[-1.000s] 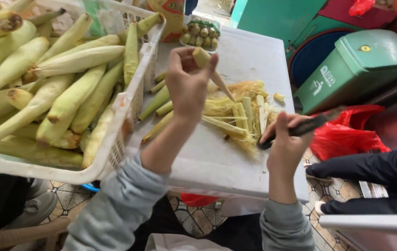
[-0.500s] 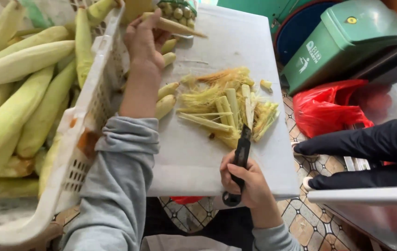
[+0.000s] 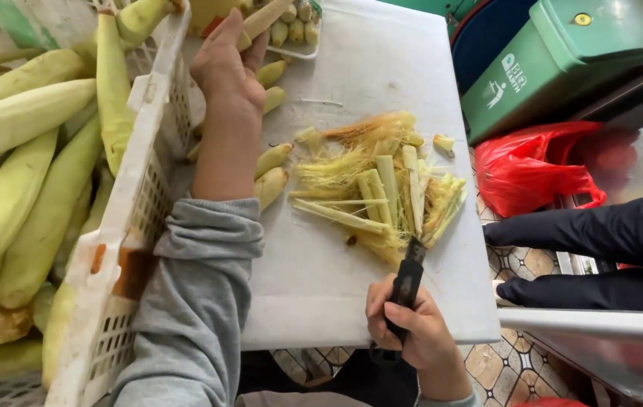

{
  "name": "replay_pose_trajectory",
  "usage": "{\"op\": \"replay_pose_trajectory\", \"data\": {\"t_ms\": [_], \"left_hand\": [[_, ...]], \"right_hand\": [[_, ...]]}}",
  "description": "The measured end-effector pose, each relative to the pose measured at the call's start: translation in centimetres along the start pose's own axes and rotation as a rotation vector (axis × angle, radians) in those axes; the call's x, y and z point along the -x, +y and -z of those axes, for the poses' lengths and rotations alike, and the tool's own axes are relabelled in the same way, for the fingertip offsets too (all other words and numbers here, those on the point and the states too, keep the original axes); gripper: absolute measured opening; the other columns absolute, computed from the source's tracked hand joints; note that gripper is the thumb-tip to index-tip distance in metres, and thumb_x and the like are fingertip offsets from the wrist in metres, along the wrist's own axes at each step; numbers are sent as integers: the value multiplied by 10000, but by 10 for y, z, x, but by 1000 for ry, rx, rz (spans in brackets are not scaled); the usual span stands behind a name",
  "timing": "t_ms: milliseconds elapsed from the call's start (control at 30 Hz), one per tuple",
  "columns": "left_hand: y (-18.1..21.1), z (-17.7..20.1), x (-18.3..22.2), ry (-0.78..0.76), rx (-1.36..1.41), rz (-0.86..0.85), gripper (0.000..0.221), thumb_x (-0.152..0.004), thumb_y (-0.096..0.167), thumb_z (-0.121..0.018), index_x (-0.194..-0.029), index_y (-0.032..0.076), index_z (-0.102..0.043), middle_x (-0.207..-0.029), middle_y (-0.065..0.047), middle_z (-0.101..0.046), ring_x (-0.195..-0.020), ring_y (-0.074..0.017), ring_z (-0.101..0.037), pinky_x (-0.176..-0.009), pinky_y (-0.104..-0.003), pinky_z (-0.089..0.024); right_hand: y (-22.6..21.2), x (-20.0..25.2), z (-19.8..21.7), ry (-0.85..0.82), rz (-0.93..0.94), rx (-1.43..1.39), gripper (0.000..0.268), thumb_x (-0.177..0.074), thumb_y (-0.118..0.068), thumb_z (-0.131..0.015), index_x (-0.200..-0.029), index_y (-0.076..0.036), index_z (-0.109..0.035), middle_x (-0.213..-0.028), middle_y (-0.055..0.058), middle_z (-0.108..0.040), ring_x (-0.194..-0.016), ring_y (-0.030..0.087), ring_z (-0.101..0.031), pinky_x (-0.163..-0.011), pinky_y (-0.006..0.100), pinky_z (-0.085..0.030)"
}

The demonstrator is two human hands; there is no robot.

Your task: The person uses a utility knife to peel the outer layers and remove fibers from long, pale green vegetables on a white table. They handle each vegetable one at a time, trimming ends and scraping the surface, then place the cleaned pieces into a white basket.

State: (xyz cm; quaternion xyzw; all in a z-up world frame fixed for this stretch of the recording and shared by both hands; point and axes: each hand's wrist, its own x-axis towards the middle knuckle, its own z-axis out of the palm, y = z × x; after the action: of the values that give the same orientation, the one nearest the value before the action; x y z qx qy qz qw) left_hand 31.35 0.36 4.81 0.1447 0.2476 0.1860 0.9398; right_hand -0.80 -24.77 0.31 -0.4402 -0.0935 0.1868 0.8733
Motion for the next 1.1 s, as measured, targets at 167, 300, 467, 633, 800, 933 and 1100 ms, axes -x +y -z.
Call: {"op": "replay_pose_trajectory", "data": {"t_ms": [167,300,467,633,800,933,1100], "left_hand": [[1,-5,17,44,-168,-57,219,-791,-12,-780,-982,-87,-704,-1142,-236,-665,-1096,-426,-702,-790,-413,-720],[-4,-6,14,-11,-206,-114,174,-807,-6,-785,-955,-73,-721,-1008,-182,-702,-1002,-347,-712,-756,-399,-734],[-4,-9,14,-25,-190,-143,200,-757,4,-824,-913,-47,-710,-976,-186,-720,-941,-339,-734,-772,-387,-729],[-7,-5,6,-174,-164,-174,211,-757,54,-830,-898,-23,-693,-988,-196,-729,-920,-328,-752,-828,-368,-716],[22,-20,77,-265,-438,-107,765,-950,145,-625,-1631,87,-281,-1309,-62,-628,-701,-71,-454,-788,-218,-577],[42,10,125,-427,-873,-174,506,-815,475,-663,-1133,83,-682,-801,21,-564,-792,-142,-535,-759,-296,-513],[56,118,161,-768,-2198,-1006,434,-905,413,-775,-1141,70,-653,-1105,-188,-600,-1022,-394,-558,-794,-506,-516]], "right_hand": [[0,-2,-1,-10,-12,5,227,-997,-145,-666,-981,74,-610,-731,143,-508,-439,133,-395,-380,235,-278],[-1,-1,-3,-5,-1,-1,227,-999,-144,-668,-975,75,-614,-723,140,-510,-437,128,-388,-379,230,-272],[-2,-2,-3,-1,-11,2,224,-1001,-145,-666,-974,71,-616,-729,138,-513,-441,129,-393,-376,229,-277],[0,-1,1,-32,3,-21,190,-1015,-112,-638,-985,73,-609,-748,141,-512,-462,129,-418,-389,221,-302],[0,0,2,3,2,3,184,-1007,-110,-631,-964,66,-598,-742,146,-516,-445,125,-398,-378,216,-286],[-1,0,0,-52,33,-17,171,-1035,-95,-584,-987,68,-603,-757,147,-525,-443,120,-399,-380,217,-303],[-2,1,-3,-77,108,5,184,-1018,-97,-602,-968,81,-601,-727,163,-505,-422,119,-362,-363,211,-263]]}}
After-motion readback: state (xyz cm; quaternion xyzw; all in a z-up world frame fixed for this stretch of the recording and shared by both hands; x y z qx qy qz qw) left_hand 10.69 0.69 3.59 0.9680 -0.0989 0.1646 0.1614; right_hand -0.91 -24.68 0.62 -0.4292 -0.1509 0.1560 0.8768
